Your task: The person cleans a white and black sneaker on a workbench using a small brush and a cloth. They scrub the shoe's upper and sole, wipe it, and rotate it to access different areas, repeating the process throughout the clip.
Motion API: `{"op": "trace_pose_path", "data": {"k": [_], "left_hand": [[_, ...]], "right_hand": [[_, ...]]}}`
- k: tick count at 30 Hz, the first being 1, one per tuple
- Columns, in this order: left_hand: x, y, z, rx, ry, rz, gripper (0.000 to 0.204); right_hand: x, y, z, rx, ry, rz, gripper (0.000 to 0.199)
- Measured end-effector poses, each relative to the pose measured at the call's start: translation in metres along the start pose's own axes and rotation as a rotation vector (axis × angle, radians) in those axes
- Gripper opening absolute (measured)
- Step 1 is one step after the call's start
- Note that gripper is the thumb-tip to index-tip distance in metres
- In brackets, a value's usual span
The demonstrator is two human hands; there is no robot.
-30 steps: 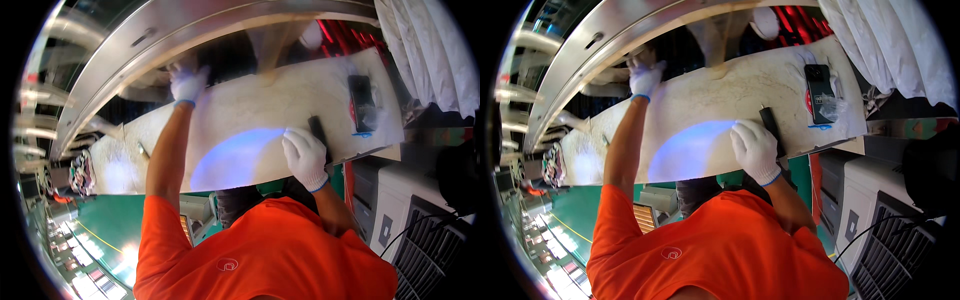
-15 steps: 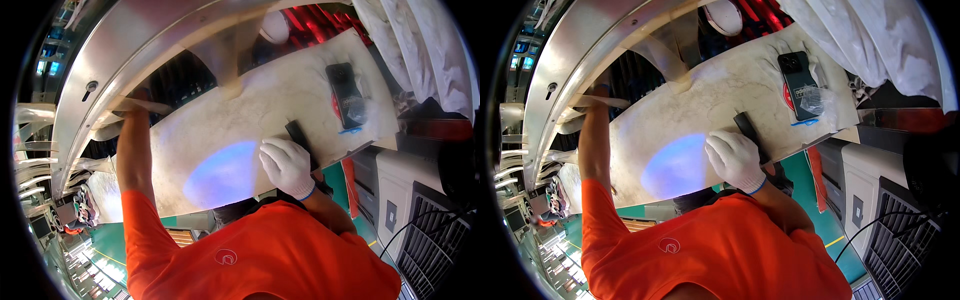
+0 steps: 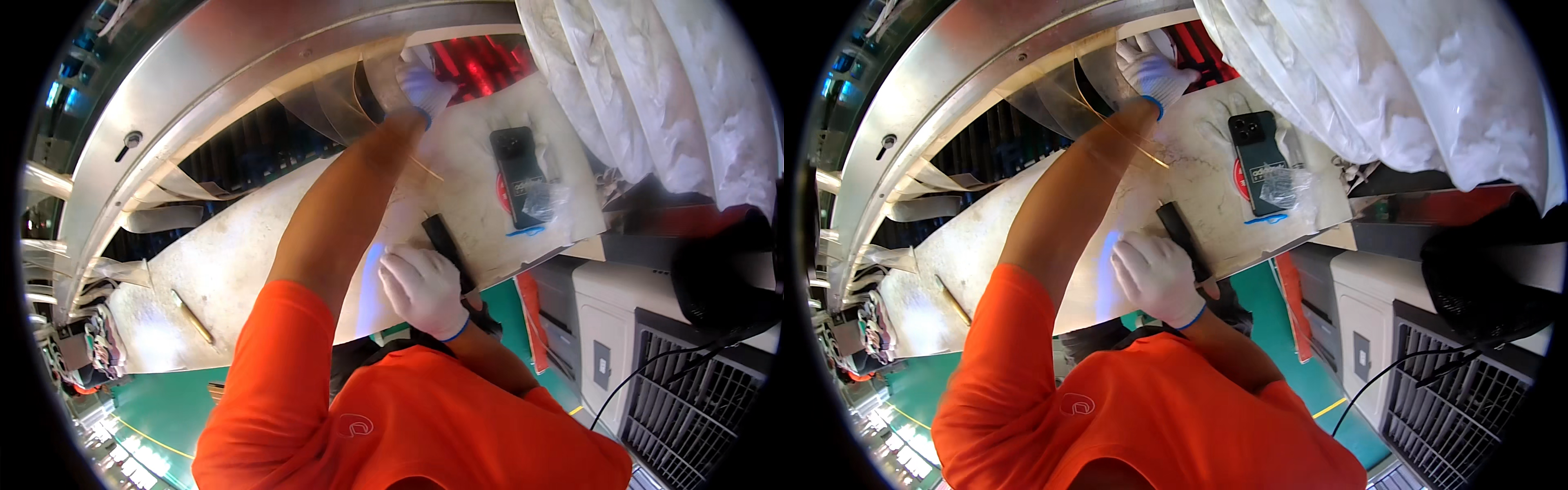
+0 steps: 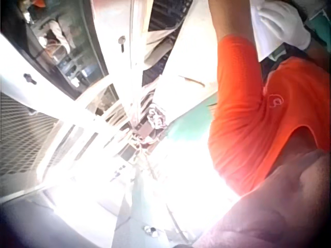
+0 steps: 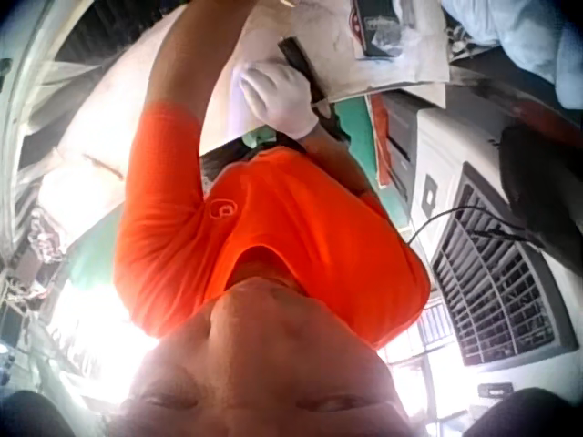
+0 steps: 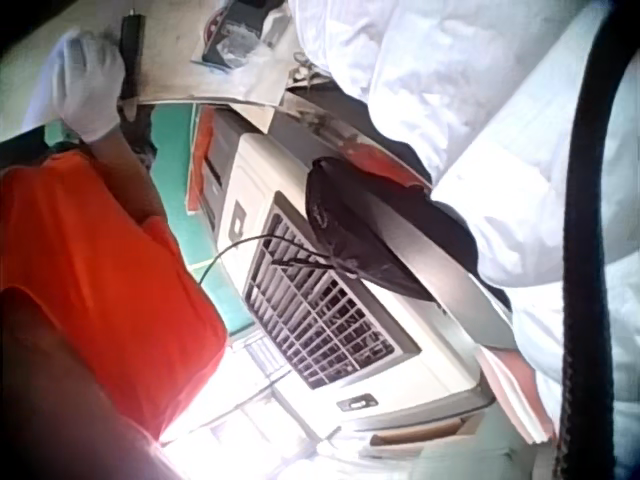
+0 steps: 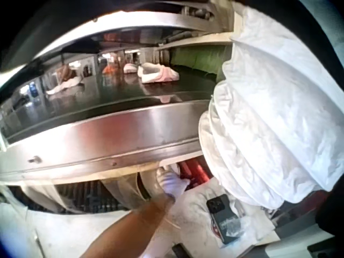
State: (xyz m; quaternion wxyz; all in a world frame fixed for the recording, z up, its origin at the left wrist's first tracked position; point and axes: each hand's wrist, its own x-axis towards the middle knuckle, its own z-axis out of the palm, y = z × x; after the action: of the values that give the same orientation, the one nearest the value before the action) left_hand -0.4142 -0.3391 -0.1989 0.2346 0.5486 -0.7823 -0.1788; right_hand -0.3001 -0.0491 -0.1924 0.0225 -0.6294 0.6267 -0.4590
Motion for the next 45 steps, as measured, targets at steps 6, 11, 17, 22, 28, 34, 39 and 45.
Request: {"op": "trace_pose_path", "data": {"k": [6,11,17,22,28,34,39,45], "left_hand": [[0.054,-0.053,0.032,-0.397,-0.188,-0.024,0.077],[0.058,-0.13,-0.031,-1.206,-0.343,0.113,0.047],[-0.012,-0.212,-0.128,-1.142,-0.051,-0.066,0.043],[-0.196,-0.229,-0.227,-1.711,-0.127,-0.16,0.072],[-0.359,-0.222,-0.357,-0.183,0.285,0.224,0.088],[-0.422,-0.179,-0.349,0.243,-0.019,0.544,0.051],[-0.456,-0.205,-0.254,0.076,0.35,0.492,0.04],[-0.459,-0.21,-0.245,0.001,0.396,0.438,0.043]], "right_hand": [[-0.008,-0.001,-0.013,-0.081,0.073,-0.067,0.028],[-0.01,0.002,-0.044,-0.311,-0.044,0.182,0.03],[0.016,0.069,-0.049,-0.469,0.063,0.142,0.035],[0.046,0.033,-0.058,-0.281,0.161,-0.045,0.035],[0.188,-0.045,-0.088,-0.153,0.475,-0.446,0.039],[0.405,-0.014,-0.074,-0.812,0.621,-0.164,0.061],[0.471,0.015,-0.088,-0.741,-0.065,0.159,0.047],[0.382,-0.025,-0.072,-0.246,0.409,-0.555,0.018]]}}
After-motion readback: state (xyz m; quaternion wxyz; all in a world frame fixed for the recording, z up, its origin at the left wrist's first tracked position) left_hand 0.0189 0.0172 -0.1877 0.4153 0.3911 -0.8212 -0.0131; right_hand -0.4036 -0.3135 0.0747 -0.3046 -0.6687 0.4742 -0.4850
